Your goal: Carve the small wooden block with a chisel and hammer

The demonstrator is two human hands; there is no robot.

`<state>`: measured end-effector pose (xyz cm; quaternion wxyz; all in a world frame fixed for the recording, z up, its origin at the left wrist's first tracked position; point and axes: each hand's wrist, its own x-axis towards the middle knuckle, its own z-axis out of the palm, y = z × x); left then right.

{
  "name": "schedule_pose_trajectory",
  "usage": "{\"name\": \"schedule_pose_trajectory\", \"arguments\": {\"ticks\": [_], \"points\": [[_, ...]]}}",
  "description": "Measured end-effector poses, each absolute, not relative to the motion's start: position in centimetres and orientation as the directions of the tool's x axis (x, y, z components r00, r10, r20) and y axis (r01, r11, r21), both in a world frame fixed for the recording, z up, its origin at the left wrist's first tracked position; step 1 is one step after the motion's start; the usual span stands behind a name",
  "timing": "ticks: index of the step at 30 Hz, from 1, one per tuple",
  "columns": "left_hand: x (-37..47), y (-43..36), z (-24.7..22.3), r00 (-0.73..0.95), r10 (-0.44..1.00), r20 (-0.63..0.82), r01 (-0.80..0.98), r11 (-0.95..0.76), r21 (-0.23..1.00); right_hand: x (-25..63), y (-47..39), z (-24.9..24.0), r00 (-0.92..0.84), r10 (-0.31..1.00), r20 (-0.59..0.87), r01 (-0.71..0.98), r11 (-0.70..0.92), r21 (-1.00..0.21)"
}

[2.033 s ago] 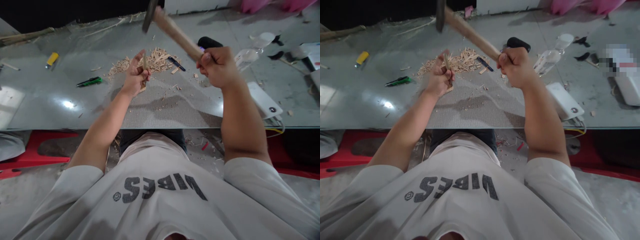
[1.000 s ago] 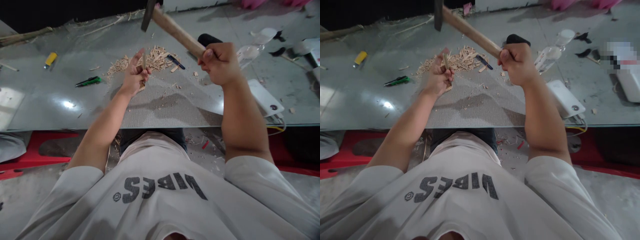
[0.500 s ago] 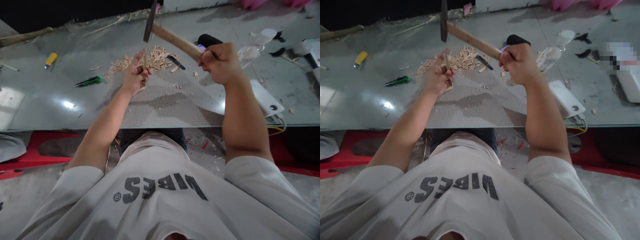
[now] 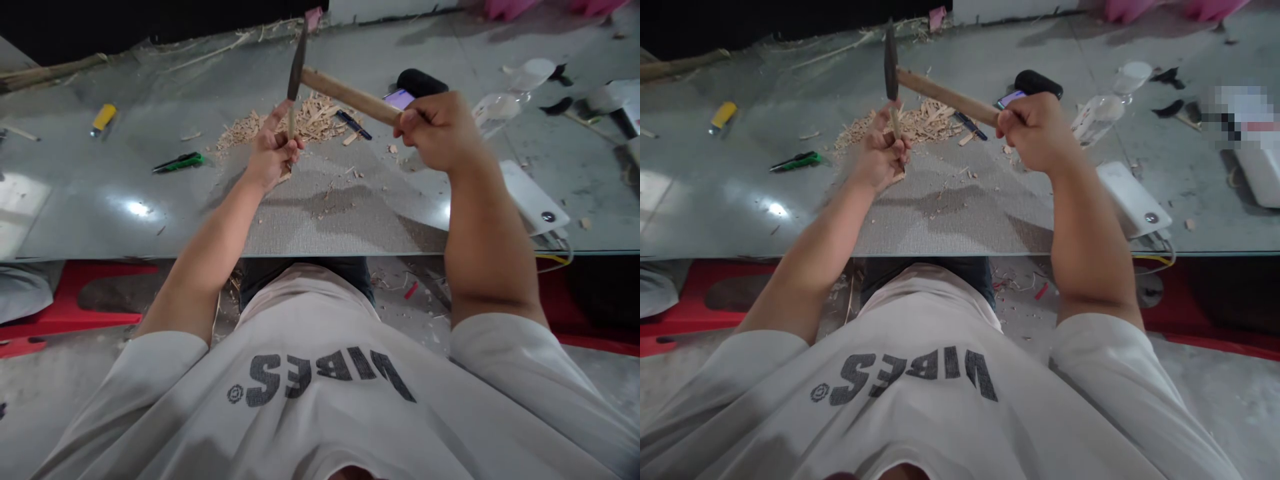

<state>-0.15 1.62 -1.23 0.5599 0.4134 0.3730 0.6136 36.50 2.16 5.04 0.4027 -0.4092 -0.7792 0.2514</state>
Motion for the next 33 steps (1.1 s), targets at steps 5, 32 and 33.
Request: {"name": "schedule_pose_trajectory", "arguments": {"ticks": [5, 32, 33], "points": [[-0.6, 2.9, -2.1, 0.138, 0.977, 0.162, -0.463, -0.081, 0.883, 36.7, 2.2, 5.2, -0.341, 0.847, 0.408, 0.424, 0.525, -0.738], [-2.4, 4.2, -4.0, 0.179, 0.970, 0.167, -0.413, -0.080, 0.907, 36.6, 2.0, 5.1, -0.371, 0.859, 0.353, 0.450, 0.499, -0.740], [-2.2, 4.0, -3.8, 0.172, 0.973, 0.155, -0.412, -0.072, 0.908, 36.5, 1.9, 5.1, -0.387, 0.857, 0.341, 0.466, 0.500, -0.730]]}}
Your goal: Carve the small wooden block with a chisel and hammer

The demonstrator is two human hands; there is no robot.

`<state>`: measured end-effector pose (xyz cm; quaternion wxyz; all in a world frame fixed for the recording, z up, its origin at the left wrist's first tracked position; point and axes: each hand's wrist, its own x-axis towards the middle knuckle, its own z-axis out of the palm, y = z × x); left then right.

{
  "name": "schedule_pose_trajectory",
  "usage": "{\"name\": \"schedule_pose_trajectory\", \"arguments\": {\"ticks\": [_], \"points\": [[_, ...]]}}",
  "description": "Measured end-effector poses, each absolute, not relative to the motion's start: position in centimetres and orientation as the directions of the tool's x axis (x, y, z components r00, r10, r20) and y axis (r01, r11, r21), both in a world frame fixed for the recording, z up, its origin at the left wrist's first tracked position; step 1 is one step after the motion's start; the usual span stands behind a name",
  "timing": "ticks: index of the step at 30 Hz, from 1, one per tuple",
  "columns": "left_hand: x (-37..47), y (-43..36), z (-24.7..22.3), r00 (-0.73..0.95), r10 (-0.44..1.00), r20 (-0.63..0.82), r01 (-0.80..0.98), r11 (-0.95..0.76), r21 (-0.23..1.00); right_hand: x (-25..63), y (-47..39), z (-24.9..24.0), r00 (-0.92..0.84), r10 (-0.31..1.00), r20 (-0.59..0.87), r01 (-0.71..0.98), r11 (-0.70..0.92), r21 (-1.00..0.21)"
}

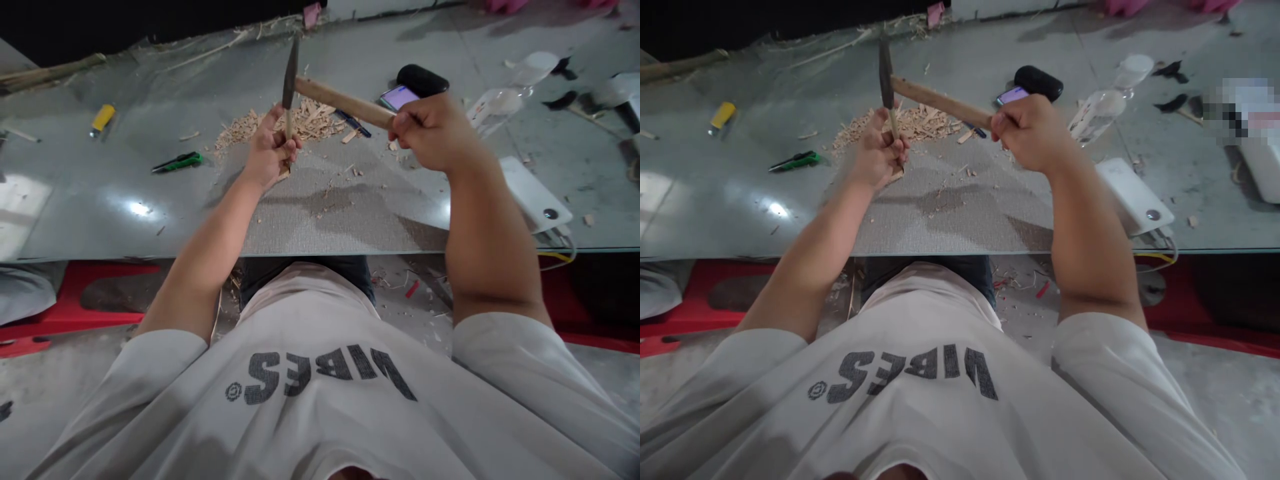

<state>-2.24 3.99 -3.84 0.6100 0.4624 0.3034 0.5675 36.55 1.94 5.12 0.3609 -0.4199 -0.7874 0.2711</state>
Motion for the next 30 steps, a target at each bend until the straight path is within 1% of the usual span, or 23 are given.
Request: {"name": "schedule_pose_trajectory", "arguments": {"ticks": [5, 9, 14, 17, 18, 20, 22, 24, 26, 27, 30], "points": [[-1.0, 2.5, -2.8, 0.044, 0.983, 0.179, -0.398, -0.147, 0.906, 36.4, 1.7, 5.4, -0.344, 0.849, 0.400, 0.431, 0.521, -0.737], [-0.7, 2.2, -2.2, 0.037, 0.989, 0.141, -0.430, -0.112, 0.896, 36.1, 1.2, 5.8, -0.372, 0.878, 0.300, 0.514, 0.464, -0.722], [-1.2, 1.5, -1.4, 0.138, 0.979, 0.147, -0.409, -0.078, 0.909, 35.7, 0.8, 5.9, -0.321, 0.896, 0.308, 0.484, 0.435, -0.759], [-1.1, 1.4, -1.3, 0.087, 0.983, 0.163, -0.367, -0.120, 0.922, 35.8, 1.2, 5.7, -0.354, 0.904, 0.239, 0.550, 0.408, -0.729], [-1.1, 1.6, -1.4, 0.066, 0.983, 0.170, -0.361, -0.136, 0.923, 35.8, 1.4, 5.5, -0.360, 0.901, 0.242, 0.548, 0.414, -0.727], [-1.0, 2.0, -1.8, 0.069, 0.984, 0.162, -0.387, -0.123, 0.914, 35.9, 1.7, 5.2, -0.348, 0.887, 0.303, 0.496, 0.449, -0.743], [-0.9, 2.6, -2.3, 0.086, 0.989, 0.123, -0.443, -0.073, 0.893, 35.9, 1.9, 4.9, -0.343, 0.875, 0.342, 0.467, 0.475, -0.746], [-0.9, 3.0, -2.7, 0.062, 0.996, 0.067, -0.490, -0.029, 0.871, 36.0, 1.9, 4.8, -0.352, 0.884, 0.308, 0.492, 0.455, -0.742], [-0.8, 3.3, -3.0, 0.001, 0.999, 0.040, -0.519, -0.033, 0.854, 35.9, 1.9, 4.7, -0.370, 0.896, 0.245, 0.516, 0.418, -0.748], [-0.7, 3.3, -3.1, -0.001, 0.999, 0.037, -0.530, -0.032, 0.847, 35.9, 1.9, 4.7, -0.375, 0.899, 0.226, 0.514, 0.405, -0.756], [-0.7, 3.1, -2.9, 0.074, 0.996, 0.044, -0.547, 0.004, 0.837, 35.7, 2.1, 4.8, -0.378, 0.898, 0.224, 0.470, 0.395, -0.790]]}}
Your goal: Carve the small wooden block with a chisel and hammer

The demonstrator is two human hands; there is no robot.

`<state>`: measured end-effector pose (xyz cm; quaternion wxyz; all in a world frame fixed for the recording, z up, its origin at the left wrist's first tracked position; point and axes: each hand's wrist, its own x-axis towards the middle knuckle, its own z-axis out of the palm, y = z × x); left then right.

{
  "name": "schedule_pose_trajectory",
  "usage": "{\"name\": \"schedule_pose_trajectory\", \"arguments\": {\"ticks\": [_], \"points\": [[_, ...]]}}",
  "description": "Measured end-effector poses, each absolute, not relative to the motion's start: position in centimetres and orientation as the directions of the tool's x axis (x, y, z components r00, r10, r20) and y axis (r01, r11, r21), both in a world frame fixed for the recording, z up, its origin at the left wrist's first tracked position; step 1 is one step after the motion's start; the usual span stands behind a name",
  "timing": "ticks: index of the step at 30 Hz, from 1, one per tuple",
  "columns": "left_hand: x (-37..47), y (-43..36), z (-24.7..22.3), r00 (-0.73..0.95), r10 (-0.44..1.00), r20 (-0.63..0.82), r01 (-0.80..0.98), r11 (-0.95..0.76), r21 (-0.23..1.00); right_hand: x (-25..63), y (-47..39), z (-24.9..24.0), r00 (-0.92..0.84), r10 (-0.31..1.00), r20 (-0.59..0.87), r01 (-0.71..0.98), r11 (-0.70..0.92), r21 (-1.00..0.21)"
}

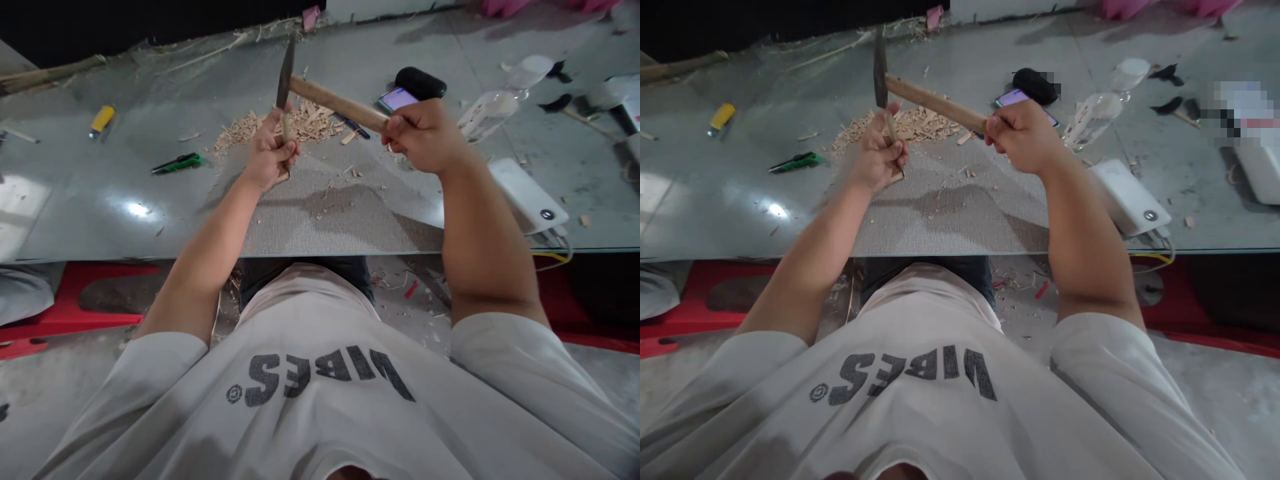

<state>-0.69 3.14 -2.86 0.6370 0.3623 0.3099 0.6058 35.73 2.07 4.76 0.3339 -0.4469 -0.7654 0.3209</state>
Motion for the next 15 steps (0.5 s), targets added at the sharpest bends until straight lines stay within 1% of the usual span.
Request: {"name": "schedule_pose_trajectory", "arguments": {"ticks": [2, 5, 7, 11, 15], "points": [[-0.6, 2.8, -2.3, 0.093, 0.995, 0.033, -0.531, 0.021, 0.847, 35.6, 2.1, 4.7, -0.372, 0.897, 0.240, 0.430, 0.395, -0.812], [-0.2, 1.8, -1.1, 0.023, 1.000, 0.006, -0.504, 0.007, 0.864, 35.4, 2.1, 4.7, -0.371, 0.895, 0.249, 0.372, 0.389, -0.843], [0.2, 1.0, -0.3, 0.016, 1.000, -0.015, -0.501, 0.021, 0.865, 35.4, 2.1, 4.7, -0.369, 0.896, 0.246, 0.356, 0.381, -0.854], [0.6, 0.0, 0.9, 0.067, 0.997, -0.038, -0.513, 0.067, 0.856, 35.4, 2.2, 4.5, -0.378, 0.895, 0.237, 0.371, 0.381, -0.847], [0.8, -0.3, 1.4, 0.056, 0.996, -0.065, -0.504, 0.084, 0.860, 35.3, 2.1, 4.6, -0.384, 0.894, 0.230, 0.401, 0.386, -0.831]]}}
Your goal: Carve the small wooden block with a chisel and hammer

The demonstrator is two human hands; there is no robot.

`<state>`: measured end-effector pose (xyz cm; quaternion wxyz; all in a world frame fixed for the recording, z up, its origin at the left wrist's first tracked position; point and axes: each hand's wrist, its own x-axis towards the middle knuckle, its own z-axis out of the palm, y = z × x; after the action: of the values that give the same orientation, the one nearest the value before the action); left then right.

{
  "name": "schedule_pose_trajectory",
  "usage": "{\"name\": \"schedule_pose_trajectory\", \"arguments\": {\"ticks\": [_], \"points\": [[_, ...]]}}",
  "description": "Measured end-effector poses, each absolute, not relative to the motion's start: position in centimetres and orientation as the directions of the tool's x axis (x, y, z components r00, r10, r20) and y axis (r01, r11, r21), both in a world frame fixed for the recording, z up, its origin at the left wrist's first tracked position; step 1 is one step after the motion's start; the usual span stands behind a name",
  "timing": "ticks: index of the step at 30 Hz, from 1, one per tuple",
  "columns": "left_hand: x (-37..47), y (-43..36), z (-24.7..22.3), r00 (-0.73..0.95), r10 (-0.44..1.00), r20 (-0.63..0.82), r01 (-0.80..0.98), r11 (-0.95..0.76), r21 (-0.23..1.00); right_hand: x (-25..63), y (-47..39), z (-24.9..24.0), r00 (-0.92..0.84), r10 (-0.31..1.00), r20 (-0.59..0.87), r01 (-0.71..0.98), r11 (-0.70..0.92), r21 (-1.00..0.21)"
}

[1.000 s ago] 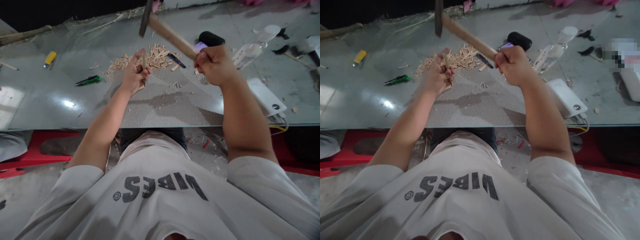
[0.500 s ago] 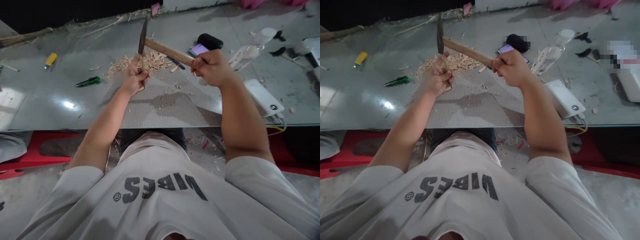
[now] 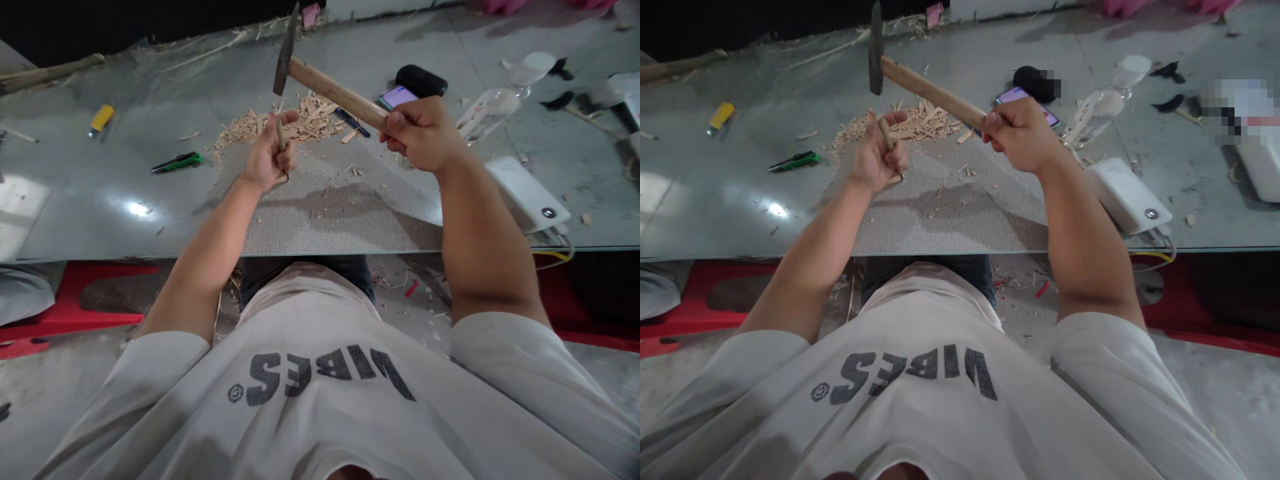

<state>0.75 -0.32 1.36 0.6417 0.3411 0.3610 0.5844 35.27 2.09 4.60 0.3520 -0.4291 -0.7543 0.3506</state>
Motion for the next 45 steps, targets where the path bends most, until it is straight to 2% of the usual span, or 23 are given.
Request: {"name": "schedule_pose_trajectory", "arguments": {"ticks": [9, 15, 19, 24, 26, 30, 33, 38, 42, 45], "points": [[-0.1, 1.0, 0.8, 0.015, 0.992, -0.128, -0.556, 0.115, 0.823, 35.0, 2.1, 4.5, -0.380, 0.895, 0.233, 0.375, 0.379, -0.846], [-1.1, 1.5, 0.4, 0.013, 0.999, -0.049, -0.572, 0.048, 0.819, 35.2, 2.0, 4.7, -0.415, 0.876, 0.244, 0.363, 0.406, -0.839], [0.0, 0.1, 1.6, -0.076, 0.995, 0.067, -0.563, -0.098, 0.820, 35.0, 1.8, 4.9, -0.412, 0.876, 0.250, 0.345, 0.404, -0.847], [1.2, -0.1, 1.9, -0.146, 0.988, 0.059, -0.615, -0.137, 0.776, 34.8, 1.6, 5.1, -0.392, 0.879, 0.272, 0.308, 0.404, -0.861], [1.3, 0.2, 1.5, -0.145, 0.985, 0.097, -0.627, -0.168, 0.761, 34.9, 1.5, 5.3, -0.384, 0.880, 0.278, 0.295, 0.402, -0.867], [1.5, 1.0, 1.0, -0.147, 0.967, 0.206, -0.559, -0.254, 0.790, 35.2, 1.5, 5.4, -0.398, 0.870, 0.291, 0.251, 0.408, -0.878], [1.6, 1.8, 0.6, -0.204, 0.959, 0.196, -0.494, -0.273, 0.825, 35.3, 1.6, 5.4, -0.407, 0.870, 0.279, 0.255, 0.402, -0.879], [1.3, 2.7, -0.3, -0.142, 0.978, 0.154, -0.547, -0.207, 0.811, 35.2, 1.8, 5.2, -0.414, 0.861, 0.296, 0.231, 0.414, -0.881], [0.3, 2.7, -0.7, 0.004, 0.999, 0.045, -0.509, -0.037, 0.860, 35.1, 1.8, 5.1, -0.413, 0.860, 0.301, 0.210, 0.412, -0.887], [-0.3, 2.8, -0.7, 0.112, 0.994, 0.010, -0.549, 0.054, 0.834, 35.2, 1.9, 5.1, -0.412, 0.860, 0.302, 0.226, 0.418, -0.880]]}}
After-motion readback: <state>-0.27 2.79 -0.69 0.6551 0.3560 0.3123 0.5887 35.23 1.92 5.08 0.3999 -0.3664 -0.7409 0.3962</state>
